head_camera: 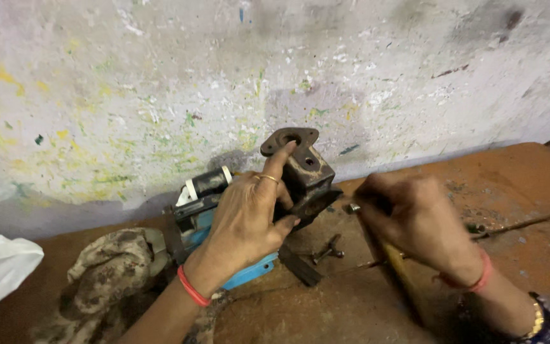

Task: The person aligns a metal housing onto a blue motor casing, inserts bolts, and uses a hammer to tap them into place. The person repeatedly adjusts the housing and taps the bolts to secure the assembly.

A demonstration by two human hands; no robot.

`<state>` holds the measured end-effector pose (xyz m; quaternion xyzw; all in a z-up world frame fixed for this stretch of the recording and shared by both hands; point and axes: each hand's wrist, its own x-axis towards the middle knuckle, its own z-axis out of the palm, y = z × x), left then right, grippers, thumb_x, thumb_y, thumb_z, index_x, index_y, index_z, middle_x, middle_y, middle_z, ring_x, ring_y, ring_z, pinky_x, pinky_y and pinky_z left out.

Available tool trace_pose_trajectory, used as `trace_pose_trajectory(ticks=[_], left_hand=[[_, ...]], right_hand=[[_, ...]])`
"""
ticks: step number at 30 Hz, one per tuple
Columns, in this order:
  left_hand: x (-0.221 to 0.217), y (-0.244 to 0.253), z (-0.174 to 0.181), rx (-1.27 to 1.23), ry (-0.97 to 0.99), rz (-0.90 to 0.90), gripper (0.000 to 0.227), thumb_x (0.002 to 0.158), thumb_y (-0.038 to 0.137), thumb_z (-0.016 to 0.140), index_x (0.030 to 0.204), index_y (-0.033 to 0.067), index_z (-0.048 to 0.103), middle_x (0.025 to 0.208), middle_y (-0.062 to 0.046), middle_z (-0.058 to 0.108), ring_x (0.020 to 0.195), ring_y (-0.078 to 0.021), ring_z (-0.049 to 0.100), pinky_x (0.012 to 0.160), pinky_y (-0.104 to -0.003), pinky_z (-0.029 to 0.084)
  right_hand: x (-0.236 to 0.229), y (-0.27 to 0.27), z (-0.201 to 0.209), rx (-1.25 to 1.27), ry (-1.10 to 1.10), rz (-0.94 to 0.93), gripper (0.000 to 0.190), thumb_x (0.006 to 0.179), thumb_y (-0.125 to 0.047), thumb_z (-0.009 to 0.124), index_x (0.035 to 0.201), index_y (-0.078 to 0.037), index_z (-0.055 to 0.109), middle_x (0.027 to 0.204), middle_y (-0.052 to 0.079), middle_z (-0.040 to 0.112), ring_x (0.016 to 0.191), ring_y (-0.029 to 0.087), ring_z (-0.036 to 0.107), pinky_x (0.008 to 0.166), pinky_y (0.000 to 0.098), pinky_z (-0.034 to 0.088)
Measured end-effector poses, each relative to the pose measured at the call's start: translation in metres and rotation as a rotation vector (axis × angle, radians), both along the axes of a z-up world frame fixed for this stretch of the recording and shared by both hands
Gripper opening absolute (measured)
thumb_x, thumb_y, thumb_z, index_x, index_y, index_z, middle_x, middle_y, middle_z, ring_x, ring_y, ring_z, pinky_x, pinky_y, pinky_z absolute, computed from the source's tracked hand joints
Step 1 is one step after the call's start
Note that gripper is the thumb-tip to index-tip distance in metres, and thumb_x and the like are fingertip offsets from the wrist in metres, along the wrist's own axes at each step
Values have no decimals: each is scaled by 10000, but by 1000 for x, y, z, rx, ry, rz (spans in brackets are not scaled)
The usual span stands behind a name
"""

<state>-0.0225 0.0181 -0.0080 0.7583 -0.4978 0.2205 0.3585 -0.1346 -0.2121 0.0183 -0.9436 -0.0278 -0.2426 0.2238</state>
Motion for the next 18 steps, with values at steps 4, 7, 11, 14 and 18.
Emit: trace_pose_trajectory(ticks=[4,7,11,14,18], left_hand=[[1,-1,-1,68,10,38,1159,616,91,900,1571,32,246,808,-90,735,832,-350,681,863,-467,497],[2,-3,-2,121,86,65,1207,632,92,892,1594,14,167,758,-101,718,778,-323,684,902,-467,498],[0,-2,0,80,68,56,1276,634,95,886,1602,-13,61,786,-105,720,826,-341,681,847,-459,505],[-1,-2,2,66,71,43,1299,640,100,886,1599,-20,18,793,-96,729,823,-350,683,836,-461,502],[2,-3,2,87,71,43,1281,668,120,893,1600,-18,25,755,-92,718,753,-344,681,863,-462,496]], right_hand=[[14,-14,38,-45,-329,176,82,912,-96,743,968,-37,752,853,79,765,669,136,705,591,295,552],[40,-24,59,-102,-297,292,82,945,-94,735,991,-28,753,931,83,757,776,136,736,671,281,573],[72,-20,68,91,-93,274,133,934,-86,710,1042,-37,772,878,61,773,755,153,723,673,291,596],[82,-13,63,236,-60,346,198,918,-82,710,1113,-43,713,902,42,777,836,132,732,740,285,621],[77,-11,54,243,-174,529,266,909,-56,750,1144,-14,633,976,67,749,946,141,733,851,304,618]])
